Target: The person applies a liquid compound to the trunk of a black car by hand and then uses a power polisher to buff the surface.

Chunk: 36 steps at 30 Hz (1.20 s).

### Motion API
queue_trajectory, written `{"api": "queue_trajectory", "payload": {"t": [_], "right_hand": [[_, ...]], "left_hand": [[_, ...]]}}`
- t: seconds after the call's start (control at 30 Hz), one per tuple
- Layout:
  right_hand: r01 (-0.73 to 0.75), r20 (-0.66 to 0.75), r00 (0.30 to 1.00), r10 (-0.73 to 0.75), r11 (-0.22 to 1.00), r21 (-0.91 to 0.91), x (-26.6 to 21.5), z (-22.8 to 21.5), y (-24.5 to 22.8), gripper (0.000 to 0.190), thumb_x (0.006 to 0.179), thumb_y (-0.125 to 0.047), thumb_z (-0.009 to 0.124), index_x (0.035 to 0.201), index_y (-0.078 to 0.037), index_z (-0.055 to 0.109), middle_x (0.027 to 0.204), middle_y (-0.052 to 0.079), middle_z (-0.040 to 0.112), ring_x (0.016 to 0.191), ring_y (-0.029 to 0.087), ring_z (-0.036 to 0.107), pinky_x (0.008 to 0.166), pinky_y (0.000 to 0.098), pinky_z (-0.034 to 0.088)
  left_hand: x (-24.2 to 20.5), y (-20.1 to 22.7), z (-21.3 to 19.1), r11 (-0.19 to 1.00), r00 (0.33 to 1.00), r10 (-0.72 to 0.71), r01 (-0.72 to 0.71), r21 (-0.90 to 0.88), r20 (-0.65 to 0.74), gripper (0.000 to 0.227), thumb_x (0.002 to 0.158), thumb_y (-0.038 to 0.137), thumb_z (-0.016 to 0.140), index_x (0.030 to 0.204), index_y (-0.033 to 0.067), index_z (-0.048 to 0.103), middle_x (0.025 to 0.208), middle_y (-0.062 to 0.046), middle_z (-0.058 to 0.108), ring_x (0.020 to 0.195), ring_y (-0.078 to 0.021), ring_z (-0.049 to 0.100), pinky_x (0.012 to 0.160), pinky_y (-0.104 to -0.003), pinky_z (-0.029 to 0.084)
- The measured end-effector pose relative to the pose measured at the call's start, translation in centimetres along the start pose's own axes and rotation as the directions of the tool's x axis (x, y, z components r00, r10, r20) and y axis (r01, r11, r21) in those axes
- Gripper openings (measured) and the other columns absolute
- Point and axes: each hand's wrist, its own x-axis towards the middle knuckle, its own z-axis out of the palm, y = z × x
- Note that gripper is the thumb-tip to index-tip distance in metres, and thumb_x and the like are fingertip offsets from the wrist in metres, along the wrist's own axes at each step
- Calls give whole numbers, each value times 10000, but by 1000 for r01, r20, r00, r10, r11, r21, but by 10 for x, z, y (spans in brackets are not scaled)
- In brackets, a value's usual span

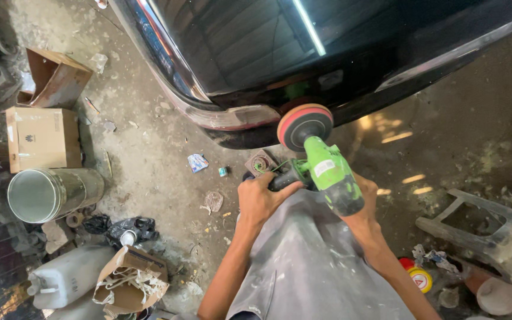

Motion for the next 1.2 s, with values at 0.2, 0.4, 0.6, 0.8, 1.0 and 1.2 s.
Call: {"api": "queue_trajectory", "payload": {"t": [0.2, 0.4, 0.6, 0.8, 1.0, 1.2], "right_hand": [[90, 49, 995, -91, 996, 15, 17, 8, -34, 126, 812, -136, 721, 855, -36, 658, 778, 157, 660, 709, 359, 688, 593, 405, 530], [104, 78, 992, -96, 990, -99, 12, 12, -22, 148, 806, -150, 711, 814, -32, 622, 731, 154, 641, 671, 351, 679, 566, 414, 517], [101, 48, 994, -97, 992, -70, 5, 18, -12, 157, 820, -168, 720, 836, -38, 634, 734, 161, 638, 655, 358, 674, 538, 416, 504], [122, 73, 991, -116, 989, -81, 6, 14, 9, 135, 833, -147, 719, 854, -34, 648, 749, 169, 646, 674, 371, 672, 567, 410, 515], [10, 155, 988, -8, 1000, -17, -33, 9, 70, 244, 765, -163, 789, 953, -26, 714, 792, 173, 705, 690, 284, 738, 607, 387, 544], [-22, 33, 999, 28, 984, -178, -70, -10, 81, 393, 816, -249, 846, 1117, -27, 725, 1021, 94, 768, 901, 213, 752, 765, 348, 575]], "left_hand": [[-13, -23, -15, 982, 989, -147, 146, -116, 0, 493, 692, 471, 914, 787, 16, 748, 624, -197, 662, 544, -339, 681, 533, -415, 517], [-19, -31, 2, 975, 993, -109, 99, -197, -41, 488, 678, 436, 934, 783, 4, 733, 654, -199, 677, 556, -326, 678, 564, -400, 531], [-30, -38, 19, 983, 993, -79, 63, -173, -90, 500, 687, 452, 924, 746, 11, 696, 654, -180, 677, 570, -334, 676, 557, -405, 525], [-24, -30, 21, 985, 992, -106, 95, -147, -71, 528, 697, 490, 918, 705, 17, 685, 620, -175, 665, 540, -340, 654, 546, -421, 510], [-35, -2, 23, 976, 991, -109, 123, -181, 84, 565, 695, 534, 910, 728, 5, 714, 626, -205, 659, 575, -361, 665, 561, -417, 513], [24, -5, 31, 736, 975, -223, 184, -652, 24, 447, 880, 408, 790, 1090, 17, 741, 869, -71, 770, 789, -130, 714, 736, -297, 575]]}}
